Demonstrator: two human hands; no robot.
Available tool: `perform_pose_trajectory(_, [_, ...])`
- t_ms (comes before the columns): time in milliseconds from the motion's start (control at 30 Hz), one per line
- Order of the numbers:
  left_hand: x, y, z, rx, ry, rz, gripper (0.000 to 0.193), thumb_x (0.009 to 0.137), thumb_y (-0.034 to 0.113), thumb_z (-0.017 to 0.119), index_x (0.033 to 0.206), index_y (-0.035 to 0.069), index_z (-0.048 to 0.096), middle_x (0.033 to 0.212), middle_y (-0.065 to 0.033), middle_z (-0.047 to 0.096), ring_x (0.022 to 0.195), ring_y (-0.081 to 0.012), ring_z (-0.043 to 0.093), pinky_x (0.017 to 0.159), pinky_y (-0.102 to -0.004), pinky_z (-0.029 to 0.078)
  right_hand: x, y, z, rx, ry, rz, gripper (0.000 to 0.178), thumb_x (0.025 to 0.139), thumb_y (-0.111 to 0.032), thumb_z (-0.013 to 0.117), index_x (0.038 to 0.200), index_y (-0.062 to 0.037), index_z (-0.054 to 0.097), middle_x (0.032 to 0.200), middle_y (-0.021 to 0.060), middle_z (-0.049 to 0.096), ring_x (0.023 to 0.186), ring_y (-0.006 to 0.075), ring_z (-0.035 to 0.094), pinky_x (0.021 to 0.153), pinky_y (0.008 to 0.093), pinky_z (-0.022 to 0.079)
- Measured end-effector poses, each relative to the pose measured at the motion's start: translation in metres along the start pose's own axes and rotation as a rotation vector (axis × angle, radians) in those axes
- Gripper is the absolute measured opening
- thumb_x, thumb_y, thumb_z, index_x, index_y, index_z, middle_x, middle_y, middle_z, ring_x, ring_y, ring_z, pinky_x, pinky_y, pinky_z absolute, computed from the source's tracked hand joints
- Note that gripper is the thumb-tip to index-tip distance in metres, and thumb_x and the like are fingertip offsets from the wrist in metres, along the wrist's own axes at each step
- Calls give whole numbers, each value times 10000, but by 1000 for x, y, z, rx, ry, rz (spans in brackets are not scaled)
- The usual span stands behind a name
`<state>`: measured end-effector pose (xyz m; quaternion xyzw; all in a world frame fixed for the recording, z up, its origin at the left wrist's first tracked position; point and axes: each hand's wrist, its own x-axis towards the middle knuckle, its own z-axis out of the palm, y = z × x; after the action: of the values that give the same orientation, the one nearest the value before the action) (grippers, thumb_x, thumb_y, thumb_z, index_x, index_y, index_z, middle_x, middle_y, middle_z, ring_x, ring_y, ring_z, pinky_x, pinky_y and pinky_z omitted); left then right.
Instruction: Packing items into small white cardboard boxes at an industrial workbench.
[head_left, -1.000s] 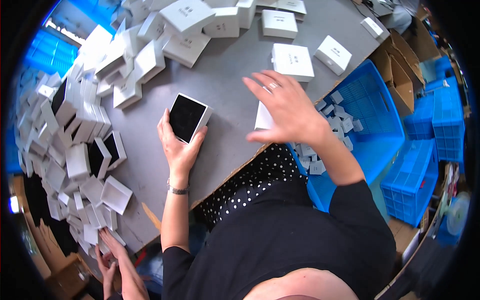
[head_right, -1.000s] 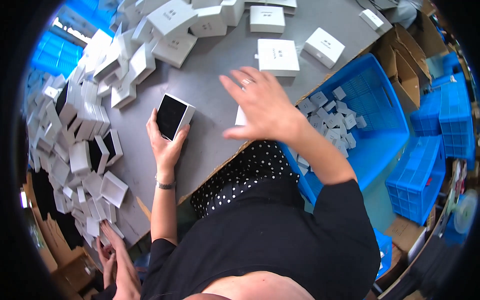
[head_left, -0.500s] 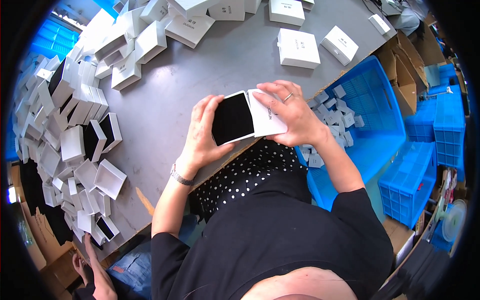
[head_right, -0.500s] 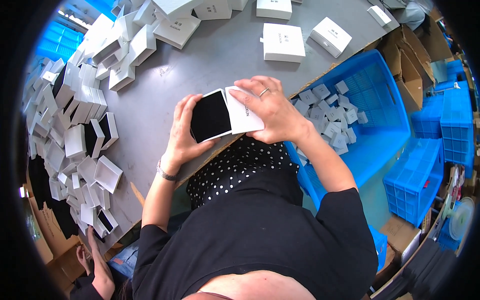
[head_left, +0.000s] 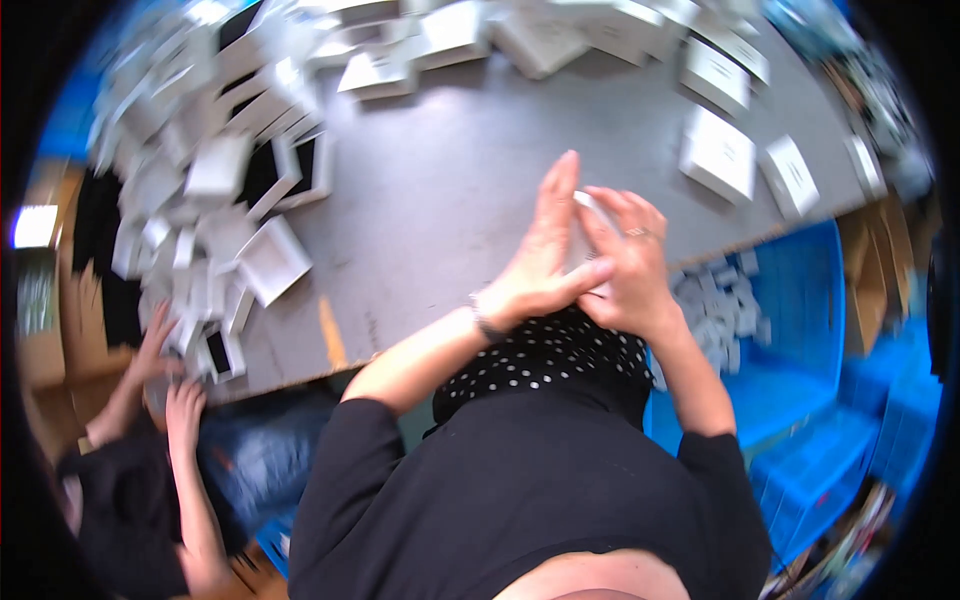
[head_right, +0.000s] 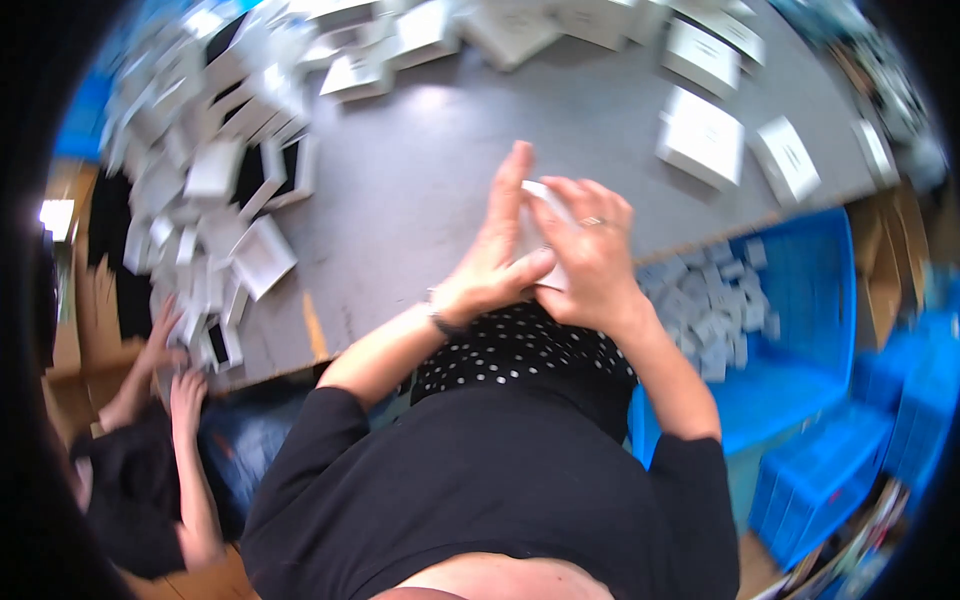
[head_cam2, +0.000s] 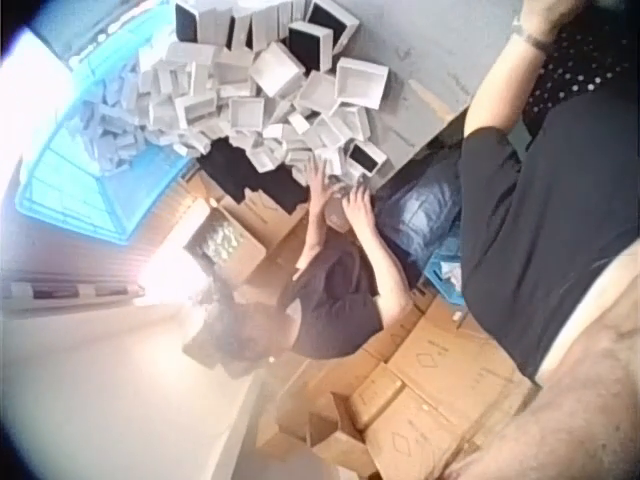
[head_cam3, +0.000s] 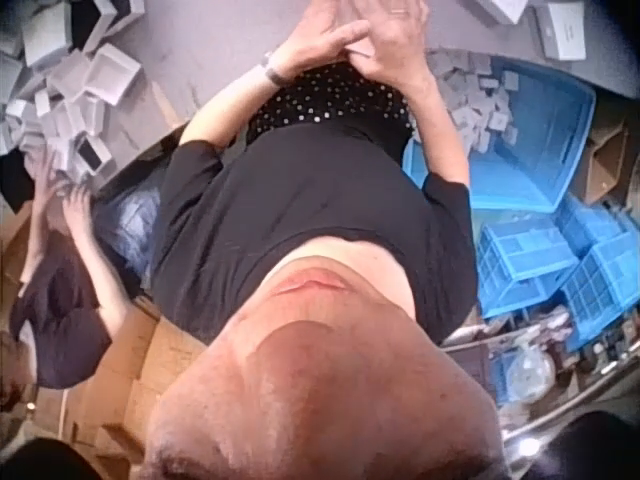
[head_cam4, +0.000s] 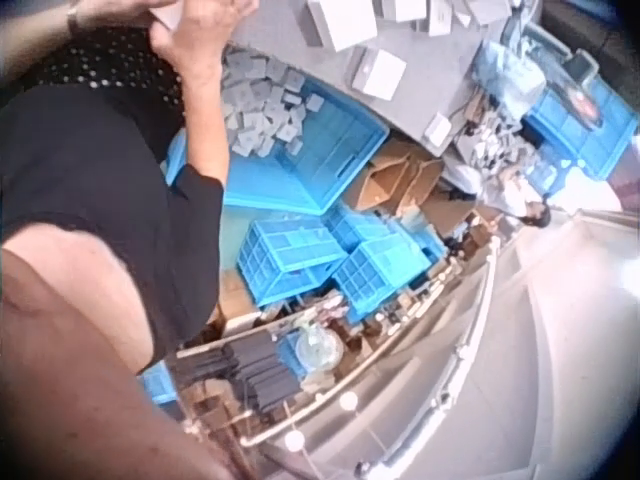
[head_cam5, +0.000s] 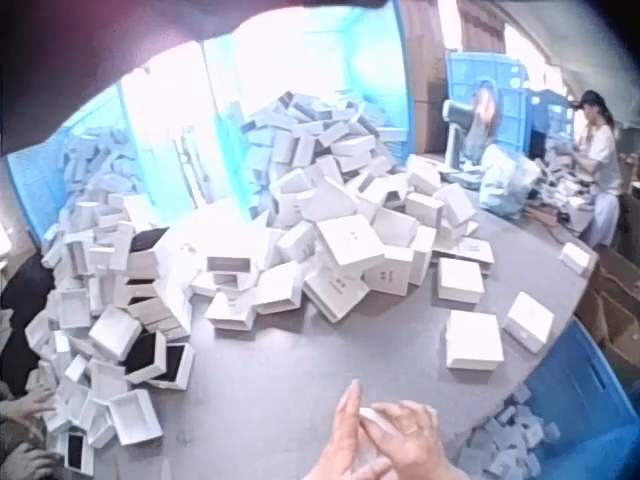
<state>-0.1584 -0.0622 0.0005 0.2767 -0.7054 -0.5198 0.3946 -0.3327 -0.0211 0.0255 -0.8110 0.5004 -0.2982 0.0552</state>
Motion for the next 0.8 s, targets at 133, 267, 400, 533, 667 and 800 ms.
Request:
perform_pose_trajectory(133, [-7, 0, 5, 147, 128, 1, 1066, 850, 451, 744, 1620, 37, 133, 1652, -292, 62, 1543, -482, 28, 1242, -549, 130, 5, -7, -6, -60, -94, -34, 799, 563, -251, 751, 1347, -168, 626, 1434, 155, 493, 1312, 381, 444, 1093, 520, 333])
perform_pose_trajectory(267, [-58, 42, -93, 1188, 444, 20, 686, 732, 319, 824, 1351, 131, 597, 1561, -194, 369, 1484, -461, 222, 1192, -587, 226, -27, 20, -58, -253, -184, 271, 731, 565, -233, 767, 1282, -169, 640, 1389, 166, 513, 1322, 399, 445, 1117, 532, 326])
perform_pose_trajectory(400, [-146, 28, -214, 1683, 869, -373, 648, 702, 392, 876, 1231, 89, 655, 1338, -213, 543, 1380, -417, 366, 1150, -558, 301, -50, 62, -109, -477, -13, 438, 667, 677, -358, 851, 1238, -66, 641, 1398, 207, 519, 1339, 426, 440, 1141, 541, 320])
perform_pose_trajectory(533, [-180, -6, -229, 1521, 699, -373, 456, 792, 283, 802, 1093, -15, 632, 1308, -277, 563, 1224, -466, 517, 1052, -541, 406, 4, 101, -96, -535, 233, 381, 688, 749, -391, 811, 1313, -47, 620, 1446, 235, 504, 1369, 413, 438, 1143, 495, 357])
perform_pose_trajectory(667, [-136, -4, -156, 1259, 443, -217, 400, 790, 227, 744, 1034, -63, 618, 1143, -291, 620, 1055, -474, 584, 932, -532, 476, 20, 136, -34, -434, -37, 423, 888, 769, -537, 709, 1494, -97, 445, 1499, 196, 452, 1453, 418, 340, 1109, 637, 339])
perform_pose_trajectory(800, [-103, 36, -101, 1136, 132, -190, 654, 696, 288, 809, 1251, 15, 598, 1371, -274, 507, 1306, -477, 431, 1117, -575, 339, 35, 95, 2, -398, -3, 380, 831, 792, -514, 718, 1468, -101, 467, 1525, 186, 423, 1468, 410, 293, 1031, 651, 382])
